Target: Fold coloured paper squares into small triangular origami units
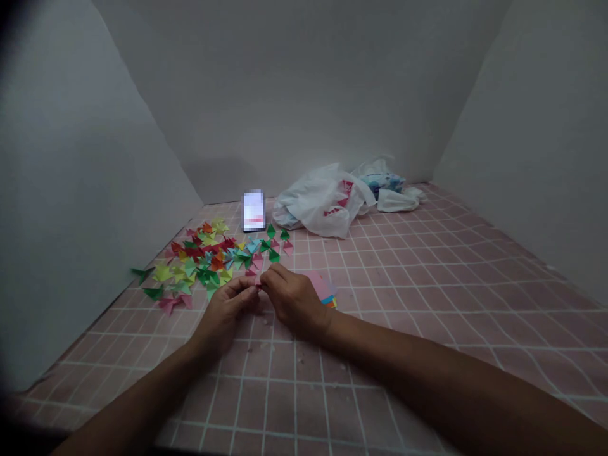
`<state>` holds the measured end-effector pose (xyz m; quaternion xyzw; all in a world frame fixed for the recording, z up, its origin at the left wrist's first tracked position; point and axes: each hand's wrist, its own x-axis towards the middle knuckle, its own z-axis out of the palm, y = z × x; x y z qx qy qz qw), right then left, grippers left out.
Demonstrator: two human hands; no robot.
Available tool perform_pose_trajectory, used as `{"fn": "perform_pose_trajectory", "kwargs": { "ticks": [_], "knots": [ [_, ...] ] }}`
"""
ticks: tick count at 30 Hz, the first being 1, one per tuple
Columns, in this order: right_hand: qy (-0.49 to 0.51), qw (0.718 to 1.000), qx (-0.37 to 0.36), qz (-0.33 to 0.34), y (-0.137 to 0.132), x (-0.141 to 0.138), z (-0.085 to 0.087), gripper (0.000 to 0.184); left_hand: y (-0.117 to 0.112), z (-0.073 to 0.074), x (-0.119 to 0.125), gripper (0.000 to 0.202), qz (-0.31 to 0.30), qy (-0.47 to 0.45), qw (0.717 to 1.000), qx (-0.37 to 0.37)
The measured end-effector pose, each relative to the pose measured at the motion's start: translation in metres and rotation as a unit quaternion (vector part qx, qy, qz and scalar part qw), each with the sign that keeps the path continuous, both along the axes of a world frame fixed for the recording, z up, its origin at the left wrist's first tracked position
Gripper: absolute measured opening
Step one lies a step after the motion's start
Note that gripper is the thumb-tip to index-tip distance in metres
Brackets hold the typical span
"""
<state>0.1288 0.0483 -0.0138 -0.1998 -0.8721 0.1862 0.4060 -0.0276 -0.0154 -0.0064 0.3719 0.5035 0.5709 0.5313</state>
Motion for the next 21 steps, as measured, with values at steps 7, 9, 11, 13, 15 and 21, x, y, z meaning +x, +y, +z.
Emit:
{"fn": "perform_pose_trajectory", "kwargs": {
  "ticks": [7, 9, 11, 13, 15, 21],
  "knots": [
    [0.02, 0.999, -0.031, 0.009, -0.0004, -0.0011, 0.001, 0.016, 0.0006, 0.0009, -0.0015, 0.018, -0.005, 0.012, 1.0, 0.009],
    [0.03, 0.999, -0.041, 0.007, 0.0007, -0.0018, 0.0001, 0.015, 0.0007, 0.0021, -0.0019, 0.017, 0.0, 0.018, 1.0, 0.015],
    [0.041, 0.998, -0.051, 0.006, 0.0018, -0.0024, -0.0007, 0.015, 0.0006, 0.0036, -0.002, 0.017, 0.005, 0.027, 0.999, 0.021],
    [0.05, 0.997, -0.06, 0.008, 0.0027, -0.0028, -0.0008, 0.015, 0.0004, 0.0049, -0.002, 0.016, 0.011, 0.035, 0.999, 0.022],
    [0.055, 0.996, -0.068, 0.012, 0.0031, -0.0029, -0.0005, 0.015, 0.0003, 0.0057, -0.0023, 0.016, 0.015, 0.041, 0.999, 0.016],
    [0.045, 0.995, -0.087, 0.025, 0.0036, -0.0031, -0.0019, 0.013, 0.0002, 0.0039, -0.0048, 0.018, 0.038, 0.096, 0.994, 0.046]
  ]
}}
